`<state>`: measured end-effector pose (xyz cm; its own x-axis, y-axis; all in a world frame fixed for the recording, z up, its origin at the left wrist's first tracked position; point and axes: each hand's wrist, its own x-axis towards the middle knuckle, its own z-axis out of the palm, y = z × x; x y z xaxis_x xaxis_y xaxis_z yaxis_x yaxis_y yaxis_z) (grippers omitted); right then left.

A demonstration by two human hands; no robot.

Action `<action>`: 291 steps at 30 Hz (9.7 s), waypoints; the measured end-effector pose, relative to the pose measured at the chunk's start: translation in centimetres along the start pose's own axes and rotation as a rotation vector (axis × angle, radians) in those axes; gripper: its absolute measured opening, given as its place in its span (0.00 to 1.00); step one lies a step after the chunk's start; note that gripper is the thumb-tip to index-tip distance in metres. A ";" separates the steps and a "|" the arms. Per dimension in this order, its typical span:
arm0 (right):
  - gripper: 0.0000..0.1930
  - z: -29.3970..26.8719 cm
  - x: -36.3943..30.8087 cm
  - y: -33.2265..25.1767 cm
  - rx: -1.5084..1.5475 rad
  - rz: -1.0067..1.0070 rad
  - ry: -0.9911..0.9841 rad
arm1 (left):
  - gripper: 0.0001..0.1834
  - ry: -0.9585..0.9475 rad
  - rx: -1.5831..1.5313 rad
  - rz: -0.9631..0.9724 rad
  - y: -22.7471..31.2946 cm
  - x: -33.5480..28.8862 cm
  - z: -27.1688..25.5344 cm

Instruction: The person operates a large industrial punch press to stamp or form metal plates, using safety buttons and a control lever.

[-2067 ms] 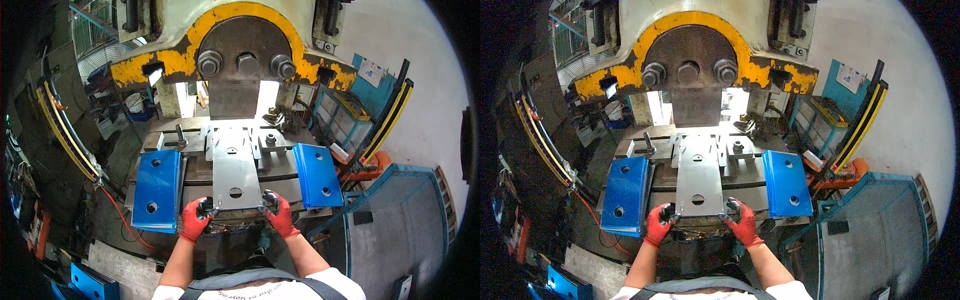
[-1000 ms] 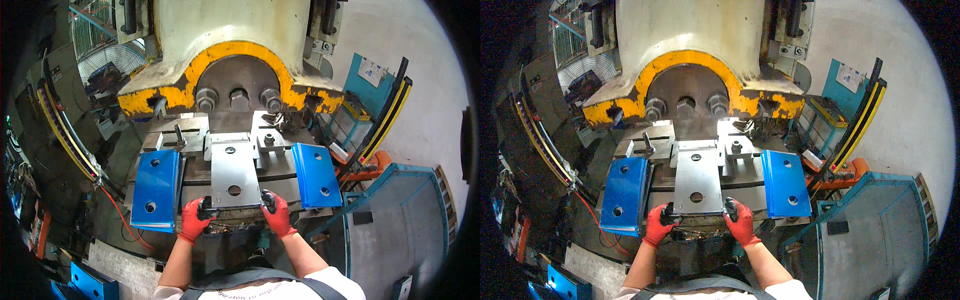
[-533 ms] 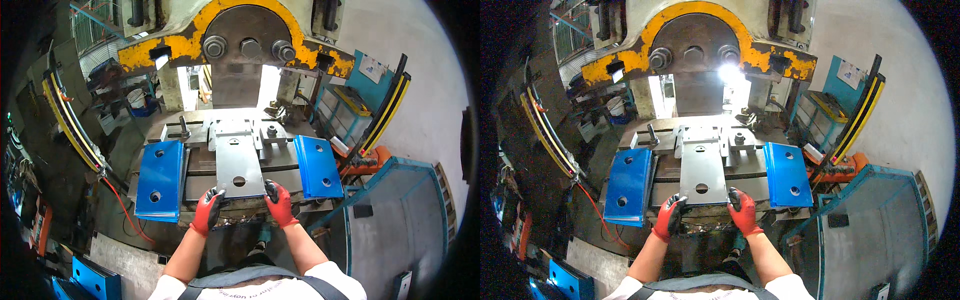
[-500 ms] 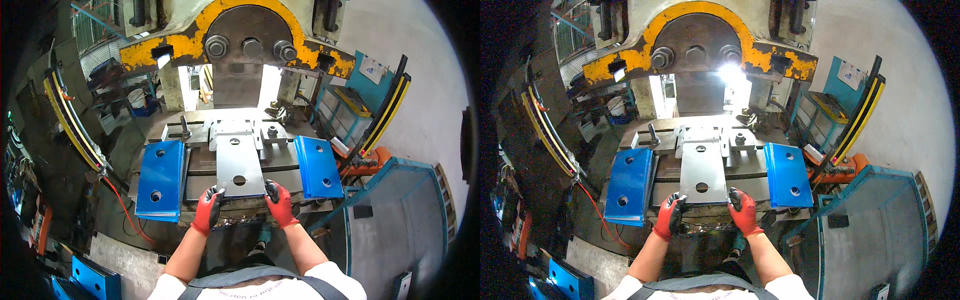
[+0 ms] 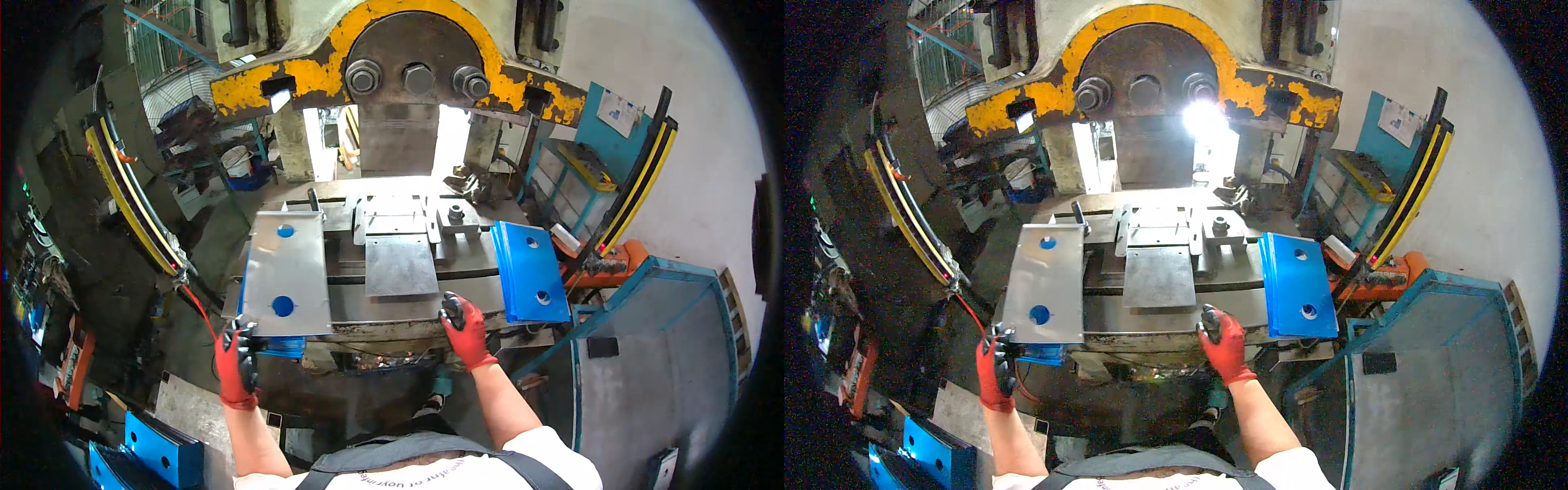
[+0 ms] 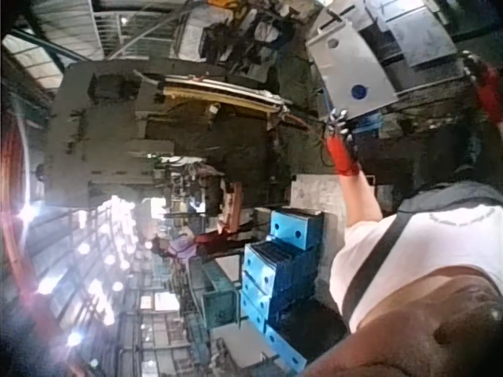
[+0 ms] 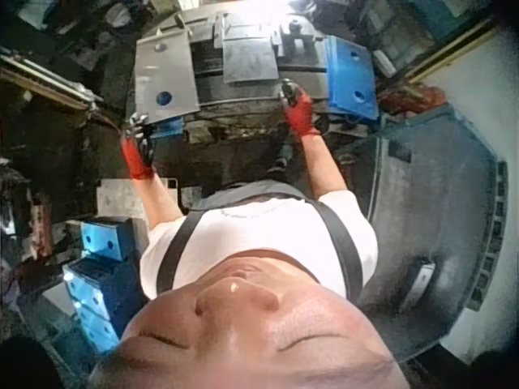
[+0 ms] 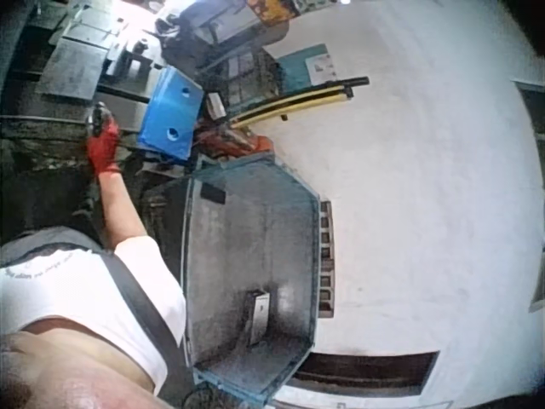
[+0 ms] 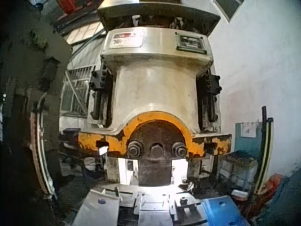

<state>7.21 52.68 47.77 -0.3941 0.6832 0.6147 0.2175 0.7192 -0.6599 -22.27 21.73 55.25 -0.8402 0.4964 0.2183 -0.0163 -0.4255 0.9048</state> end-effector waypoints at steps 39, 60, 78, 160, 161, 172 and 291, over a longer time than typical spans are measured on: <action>0.16 -14.1 2.7 -2.6 0.665 0.361 0.780 | 0.22 -0.821 0.117 -0.271 -3.4 -3.5 13.0; 0.30 -2.2 -1.7 -11.4 -0.354 -0.362 -0.201 | 0.10 -0.424 -0.095 -0.462 -10.1 -0.4 14.8; 0.43 0.0 0.0 -4.0 -0.269 -0.034 -0.077 | 0.33 -0.535 0.586 0.394 -11.8 2.0 11.8; 0.26 -2.3 1.4 -1.6 0.113 0.028 -0.234 | 0.29 -0.558 0.738 0.383 -12.0 2.0 11.1; 0.26 -2.2 1.3 -1.4 0.115 0.027 -0.234 | 0.29 -0.552 0.767 0.396 -11.8 1.9 11.3; 0.22 -1.0 1.4 -1.5 0.041 0.077 -0.150 | 0.29 -0.502 0.802 0.302 -13.0 2.2 11.0; 0.26 -1.5 0.6 -2.1 0.230 0.153 -0.116 | 0.29 -0.323 0.829 0.359 -11.8 0.2 11.7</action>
<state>7.84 51.79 50.18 -0.4742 0.7533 0.4558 0.0798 0.5523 -0.8298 -15.96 35.69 48.92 -0.5283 0.6781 0.5110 0.7056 0.0159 0.7084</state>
